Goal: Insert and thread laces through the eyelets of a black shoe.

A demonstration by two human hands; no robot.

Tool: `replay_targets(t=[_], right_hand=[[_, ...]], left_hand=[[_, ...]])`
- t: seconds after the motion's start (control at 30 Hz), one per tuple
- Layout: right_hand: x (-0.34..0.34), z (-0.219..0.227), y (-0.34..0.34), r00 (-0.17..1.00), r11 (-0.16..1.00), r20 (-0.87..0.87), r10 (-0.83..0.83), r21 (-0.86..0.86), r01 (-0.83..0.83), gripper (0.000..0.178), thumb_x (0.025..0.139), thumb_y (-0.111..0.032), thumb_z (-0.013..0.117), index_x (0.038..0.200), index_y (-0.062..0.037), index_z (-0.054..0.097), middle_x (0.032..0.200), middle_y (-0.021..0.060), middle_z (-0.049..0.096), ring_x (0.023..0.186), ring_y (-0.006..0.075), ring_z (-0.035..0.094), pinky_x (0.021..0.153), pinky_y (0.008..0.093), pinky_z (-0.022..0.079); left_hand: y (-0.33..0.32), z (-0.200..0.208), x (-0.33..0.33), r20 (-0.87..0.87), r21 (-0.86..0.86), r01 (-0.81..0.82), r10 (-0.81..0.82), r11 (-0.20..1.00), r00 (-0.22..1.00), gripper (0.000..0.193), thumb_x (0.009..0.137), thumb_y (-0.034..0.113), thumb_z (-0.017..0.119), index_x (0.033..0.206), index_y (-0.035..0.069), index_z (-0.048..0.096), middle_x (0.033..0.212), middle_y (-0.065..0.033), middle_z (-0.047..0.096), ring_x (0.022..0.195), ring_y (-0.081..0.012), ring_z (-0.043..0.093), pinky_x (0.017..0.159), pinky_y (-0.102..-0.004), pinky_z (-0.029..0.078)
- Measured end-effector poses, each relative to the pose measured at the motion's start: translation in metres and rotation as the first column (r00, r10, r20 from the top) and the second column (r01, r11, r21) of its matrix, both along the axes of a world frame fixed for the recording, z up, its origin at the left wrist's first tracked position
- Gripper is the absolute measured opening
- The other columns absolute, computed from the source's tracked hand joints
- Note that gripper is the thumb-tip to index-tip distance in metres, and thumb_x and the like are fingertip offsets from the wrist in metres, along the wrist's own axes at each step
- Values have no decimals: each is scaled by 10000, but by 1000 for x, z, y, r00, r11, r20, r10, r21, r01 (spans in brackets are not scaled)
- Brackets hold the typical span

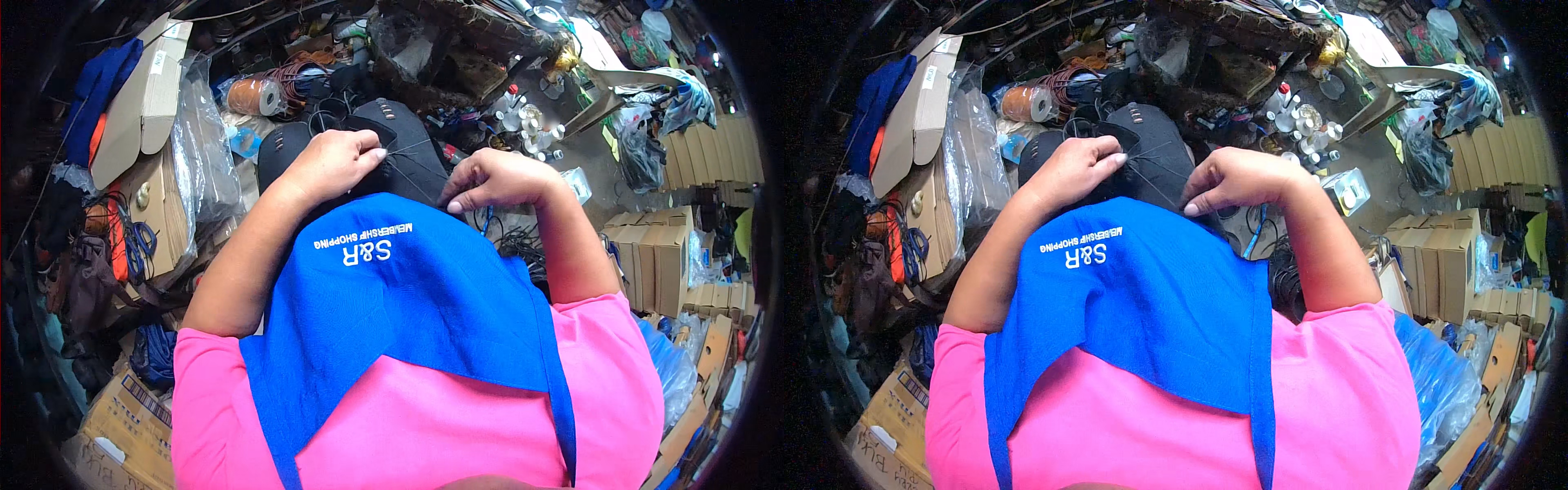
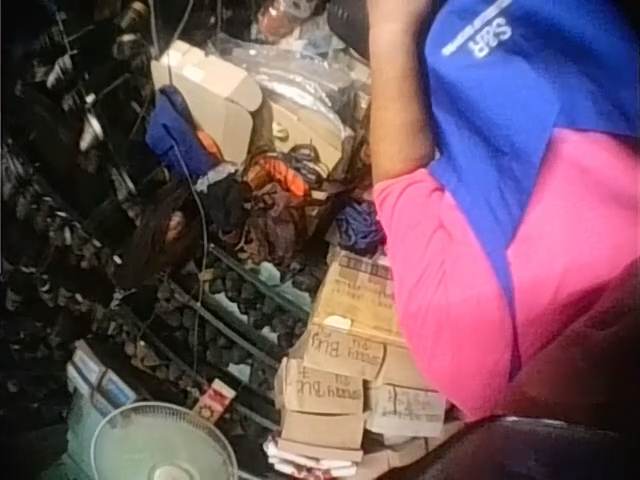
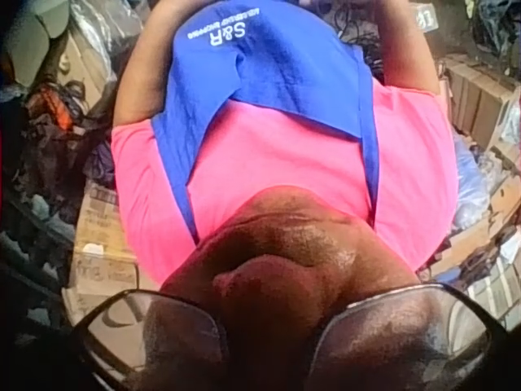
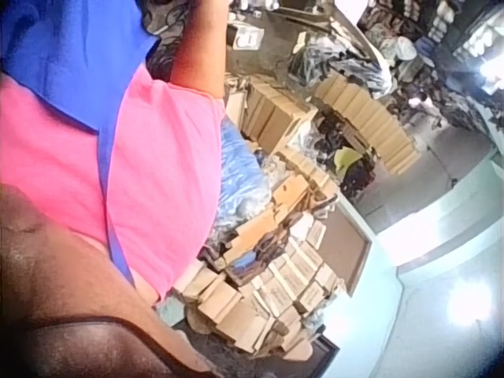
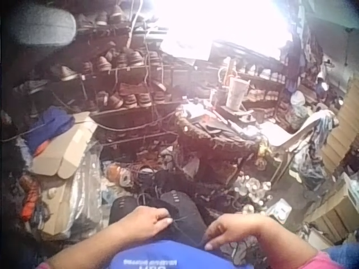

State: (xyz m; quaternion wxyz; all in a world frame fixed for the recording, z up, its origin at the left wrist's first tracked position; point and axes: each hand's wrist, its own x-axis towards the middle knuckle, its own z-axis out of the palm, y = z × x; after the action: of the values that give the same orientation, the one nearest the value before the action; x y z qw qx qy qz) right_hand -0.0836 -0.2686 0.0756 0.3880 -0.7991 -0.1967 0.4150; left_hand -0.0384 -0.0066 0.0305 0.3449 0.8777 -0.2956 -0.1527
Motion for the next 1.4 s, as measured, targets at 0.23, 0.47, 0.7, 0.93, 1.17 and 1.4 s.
replay_targets(t=[0.23, 0.47, 0.7, 0.93, 1.17, 1.4], right_hand=[[-14, -65, 17, 760, 886, 456, -463, 221, 407, 238, 769, -167, 753, 894, -10, 626, 866, 10, 595, 780, 94, 546, 678, 271, 469], [-6, -35, 15, 803, 811, 260, -537, 421, 407, 135, 831, -135, 695, 858, -31, 612, 824, -21, 527, 738, 51, 514, 628, 222, 428], [15, -25, 26, 329, 971, 941, -76, -6, 241, 175, 760, -249, 668, 891, -133, 664, 922, 64, 612, 924, 249, 578, 830, 402, 416], [15, -20, 54, 356, 870, 820, 448, -492, 39, 146, 754, -158, 601, 900, -152, 596, 799, 24, 639, 885, 216, 595, 802, 389, 378], [19, -34, 46, 485, 901, 788, 380, -434, 0, 217, 749, -96, 572, 952, -172, 562, 793, 24, 641, 881, 235, 594, 809, 396, 374], [13, -55, -28, 624, 844, 747, 230, -472, 254, 215, 784, -81, 566, 969, -190, 573, 815, 70, 633, 896, 265, 588, 876, 429, 380]], left_hand=[[-21, 15, -12, 93, 178, -107, 92, 978, 991, 366, 794, 428, 613, 762, 66, 657, 726, -138, 653, 755, -324, 638, 743, -435, 466], [-25, 24, -21, 134, 304, -163, 127, 939, 983, 386, 788, 459, 610, 801, 80, 682, 758, -118, 672, 794, -294, 646, 819, -437, 428], [-24, 15, -22, 117, 173, -193, 174, 966, 978, 314, 851, 354, 559, 851, 56, 658, 779, -172, 658, 810, -351, 637, 770, -463, 466], [-1, 1, -15, 205, 96, 82, -100, 992, 974, 114, 865, 119, 520, 935, 30, 528, 838, -205, 616, 830, -401, 596, 703, -470, 472], [9, -9, -15, 330, 127, 128, -164, 984, 930, 100, 805, 90, 544, 902, 69, 527, 798, -167, 614, 778, -366, 602, 650, -442, 471], [77, -12, -28, 313, 141, -22, -24, 990, 949, 107, 807, 56, 522, 911, 76, 538, 872, -142, 622, 860, -333, 600, 731, -440, 432]])
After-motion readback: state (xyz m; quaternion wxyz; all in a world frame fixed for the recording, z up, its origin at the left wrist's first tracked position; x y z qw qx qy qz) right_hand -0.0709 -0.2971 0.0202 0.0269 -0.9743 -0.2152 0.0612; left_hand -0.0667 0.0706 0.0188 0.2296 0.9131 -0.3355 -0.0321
